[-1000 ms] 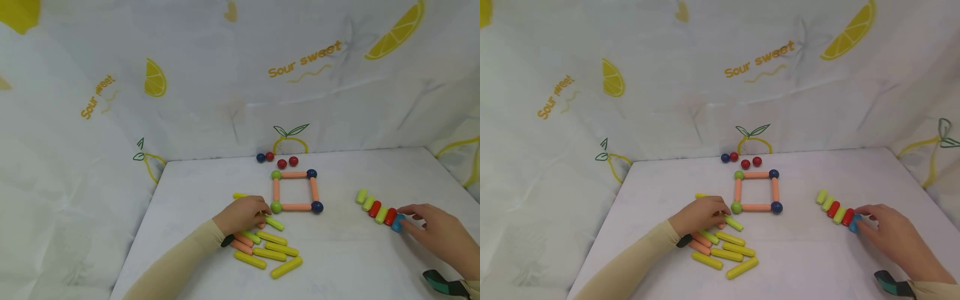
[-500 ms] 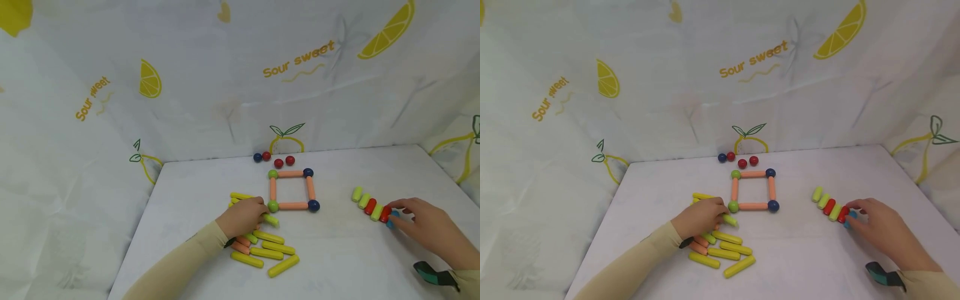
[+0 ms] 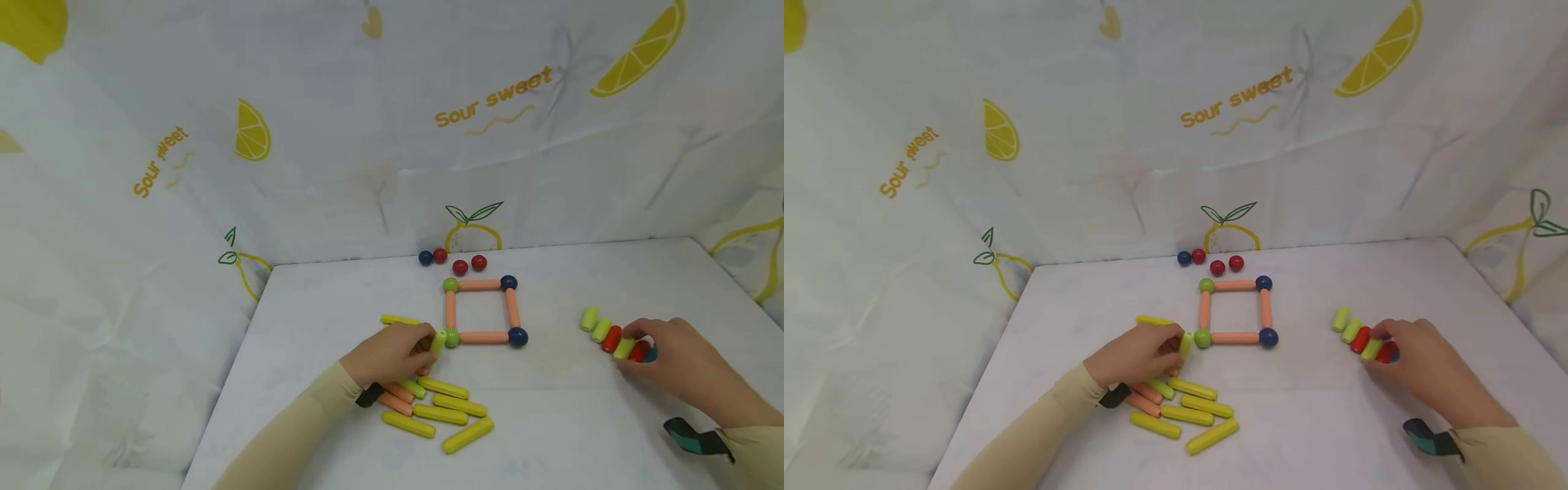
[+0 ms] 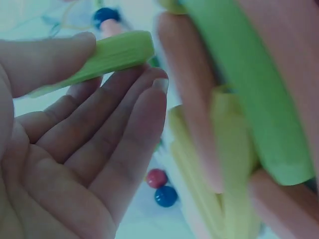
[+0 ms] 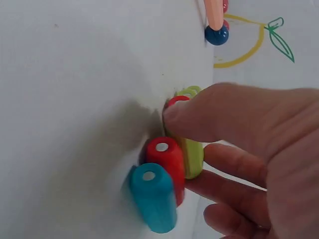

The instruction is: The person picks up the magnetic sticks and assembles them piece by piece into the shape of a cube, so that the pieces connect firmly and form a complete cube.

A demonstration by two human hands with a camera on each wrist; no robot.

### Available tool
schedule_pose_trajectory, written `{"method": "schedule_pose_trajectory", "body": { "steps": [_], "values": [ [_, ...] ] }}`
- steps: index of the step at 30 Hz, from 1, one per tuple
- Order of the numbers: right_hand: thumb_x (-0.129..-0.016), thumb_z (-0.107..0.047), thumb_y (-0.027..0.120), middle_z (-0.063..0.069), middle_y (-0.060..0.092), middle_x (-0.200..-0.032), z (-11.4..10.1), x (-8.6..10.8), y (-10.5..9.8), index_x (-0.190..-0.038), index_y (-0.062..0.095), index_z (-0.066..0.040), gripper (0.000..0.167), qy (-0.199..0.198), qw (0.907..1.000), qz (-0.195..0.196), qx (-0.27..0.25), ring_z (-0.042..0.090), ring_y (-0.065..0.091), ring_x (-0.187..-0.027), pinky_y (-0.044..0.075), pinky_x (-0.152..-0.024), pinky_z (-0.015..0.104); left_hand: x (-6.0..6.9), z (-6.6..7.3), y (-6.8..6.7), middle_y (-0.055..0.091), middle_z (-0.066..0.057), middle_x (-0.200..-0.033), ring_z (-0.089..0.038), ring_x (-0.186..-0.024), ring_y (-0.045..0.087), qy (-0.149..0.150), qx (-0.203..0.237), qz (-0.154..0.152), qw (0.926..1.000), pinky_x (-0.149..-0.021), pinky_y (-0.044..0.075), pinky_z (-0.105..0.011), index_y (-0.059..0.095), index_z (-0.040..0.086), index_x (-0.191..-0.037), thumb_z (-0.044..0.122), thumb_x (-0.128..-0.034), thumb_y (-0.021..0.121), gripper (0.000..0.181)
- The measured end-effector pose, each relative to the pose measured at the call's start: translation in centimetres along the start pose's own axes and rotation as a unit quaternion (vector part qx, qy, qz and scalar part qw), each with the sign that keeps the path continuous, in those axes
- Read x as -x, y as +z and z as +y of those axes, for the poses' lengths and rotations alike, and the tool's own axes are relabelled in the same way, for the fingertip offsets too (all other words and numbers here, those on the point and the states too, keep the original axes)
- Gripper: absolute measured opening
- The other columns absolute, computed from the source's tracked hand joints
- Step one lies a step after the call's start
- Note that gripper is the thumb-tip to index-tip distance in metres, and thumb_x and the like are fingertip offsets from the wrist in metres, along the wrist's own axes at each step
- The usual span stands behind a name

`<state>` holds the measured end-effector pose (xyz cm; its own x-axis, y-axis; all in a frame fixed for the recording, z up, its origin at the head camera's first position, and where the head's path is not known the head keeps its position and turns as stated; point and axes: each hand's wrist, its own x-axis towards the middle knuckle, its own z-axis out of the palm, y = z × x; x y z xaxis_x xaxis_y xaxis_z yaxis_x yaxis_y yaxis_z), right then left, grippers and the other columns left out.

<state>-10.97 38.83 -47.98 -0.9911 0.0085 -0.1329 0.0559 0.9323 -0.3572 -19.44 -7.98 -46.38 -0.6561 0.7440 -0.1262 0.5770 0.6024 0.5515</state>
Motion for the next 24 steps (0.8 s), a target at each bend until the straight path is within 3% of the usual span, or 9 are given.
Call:
{"method": "schedule_pose_trajectory", "body": {
  "steps": [2, 5, 8, 13, 18, 24],
  "values": [
    [-0.080, -0.028, 0.095, 0.025, 0.070, -0.107, -0.5, 0.1, -0.2, -0.123, 0.070, 0.005, 0.061, -0.014, 0.9997, 0.021, -0.004, 0.044, 0.058, -0.096, 0.059, -0.074, 0.055, 0.2, 0.0, -0.4, 0.071, 0.012, -0.093, 0.002, -0.081, 0.063, 0.012, 0.009, 0.020, 0.9997, -0.078, 0.055, -0.018, 0.069, 0.017, -0.121, 0.026, -0.1074, 0.068, 0.016],
    [-0.084, -0.024, 0.093, 0.024, 0.068, -0.110, -2.0, 0.1, -0.2, -0.123, 0.074, 0.000, 0.050, -0.054, 0.9957, 0.068, -0.034, 0.036, 0.066, -0.091, 0.060, -0.070, 0.037, 0.3, 0.2, -0.9, 0.071, 0.012, -0.100, 0.000, -0.089, 0.064, 0.019, 0.025, 0.046, 0.9985, -0.082, 0.057, -0.018, 0.071, 0.018, -0.121, 0.025, -0.1049, 0.070, 0.017],
    [-0.089, -0.026, 0.090, 0.019, 0.063, -0.116, -4.7, -0.6, 0.1, -0.123, 0.077, -0.006, 0.041, -0.083, 0.9903, 0.079, -0.079, 0.030, 0.071, -0.093, 0.057, -0.069, 0.023, 0.4, 0.6, -1.3, 0.072, 0.011, -0.104, -0.001, -0.093, 0.066, 0.017, 0.060, 0.051, 0.9968, -0.083, 0.058, -0.019, 0.071, 0.020, -0.121, 0.023, -0.1035, 0.071, 0.017],
    [-0.094, -0.032, 0.086, 0.010, 0.068, -0.124, -10.4, -2.6, 0.6, -0.122, 0.077, -0.013, 0.035, -0.113, 0.9832, 0.047, -0.136, 0.024, 0.070, -0.104, 0.062, -0.083, 0.026, 0.4, 1.3, -1.6, 0.073, 0.012, -0.103, 0.002, -0.090, 0.068, 0.019, 0.092, 0.044, 0.9946, -0.083, 0.058, -0.019, 0.071, 0.020, -0.123, 0.025, -0.1037, 0.070, 0.020],
    [-0.096, -0.029, 0.085, 0.000, 0.075, -0.115, -14.7, -4.0, 1.3, -0.118, 0.077, -0.019, 0.025, -0.150, 0.9700, 0.018, -0.190, 0.018, 0.068, -0.103, 0.057, -0.084, 0.016, 0.2, 1.2, -1.7, 0.067, 0.011, -0.094, -0.002, -0.084, 0.061, 0.034, 0.045, 0.074, 0.9957, -0.077, 0.053, -0.019, 0.076, 0.021, -0.122, 0.029, -0.1035, 0.074, 0.021],
    [-0.100, -0.022, 0.079, 0.005, 0.075, -0.120, -17.5, -4.9, 2.4, -0.119, 0.077, -0.019, 0.019, -0.161, 0.9512, -0.021, -0.263, 0.019, 0.072, -0.105, 0.058, -0.086, 0.018, 0.5, 1.1, -1.9, 0.065, 0.009, -0.093, -0.005, -0.082, 0.057, 0.024, 0.019, 0.086, 0.9958, -0.073, 0.049, -0.019, 0.079, 0.022, -0.123, 0.030, -0.1024, 0.076, 0.023]
  ]
}}
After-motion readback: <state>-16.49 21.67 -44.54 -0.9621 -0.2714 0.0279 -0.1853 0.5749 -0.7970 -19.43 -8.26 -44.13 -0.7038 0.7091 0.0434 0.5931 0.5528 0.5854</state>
